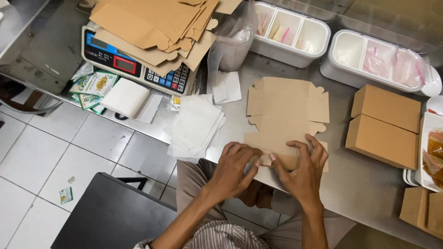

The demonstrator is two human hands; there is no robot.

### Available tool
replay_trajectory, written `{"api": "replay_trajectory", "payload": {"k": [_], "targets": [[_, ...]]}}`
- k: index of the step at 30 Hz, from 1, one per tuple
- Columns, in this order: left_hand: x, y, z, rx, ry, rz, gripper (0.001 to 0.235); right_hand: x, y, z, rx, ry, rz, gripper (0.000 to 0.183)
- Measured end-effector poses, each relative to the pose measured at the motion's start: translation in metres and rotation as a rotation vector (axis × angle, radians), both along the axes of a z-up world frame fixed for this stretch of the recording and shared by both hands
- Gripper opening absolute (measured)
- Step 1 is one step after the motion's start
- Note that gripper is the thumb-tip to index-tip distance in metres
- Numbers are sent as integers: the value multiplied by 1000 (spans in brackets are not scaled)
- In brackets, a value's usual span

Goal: The person places a small sealed plastic bag containing a brown substance into a cardboard box and closes it. Then the person folds flat cardboard pieces into box shapes by hand, stacking the finished boxes on the table.

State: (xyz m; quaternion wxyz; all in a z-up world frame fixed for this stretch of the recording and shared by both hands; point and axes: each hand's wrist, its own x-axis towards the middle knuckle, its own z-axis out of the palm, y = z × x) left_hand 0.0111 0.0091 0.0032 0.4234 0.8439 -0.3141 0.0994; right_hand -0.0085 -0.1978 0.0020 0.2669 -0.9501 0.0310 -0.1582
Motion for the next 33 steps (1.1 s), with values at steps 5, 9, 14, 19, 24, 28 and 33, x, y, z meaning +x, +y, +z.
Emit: {"api": "replay_trajectory", "payload": {"k": [5, 9, 14, 19, 24, 28, 33], "targets": [[33, -1, -11, -59, 177, -37, 22, 0, 3, 6, 98, 66, 15, 50], [54, 4, 12, -66, 380, -70, 21, 2, 3, 4, 138, 86, 16, 54], [72, 2, 17, 48, 541, -111, 35, 4, 5, 4, 158, 92, 17, 53], [75, 2, 25, 131, 570, -173, 54, 4, 6, 4, 156, 101, 13, 54], [76, 6, 32, 176, 566, -225, 64, 5, 7, 5, 177, 113, 12, 54], [77, 10, 37, 161, 559, -246, 65, 6, 8, 8, 183, 124, 15, 53], [79, 16, 38, 67, 599, -290, 58, 6, 7, 7, 179, 119, 8, 53]]}}
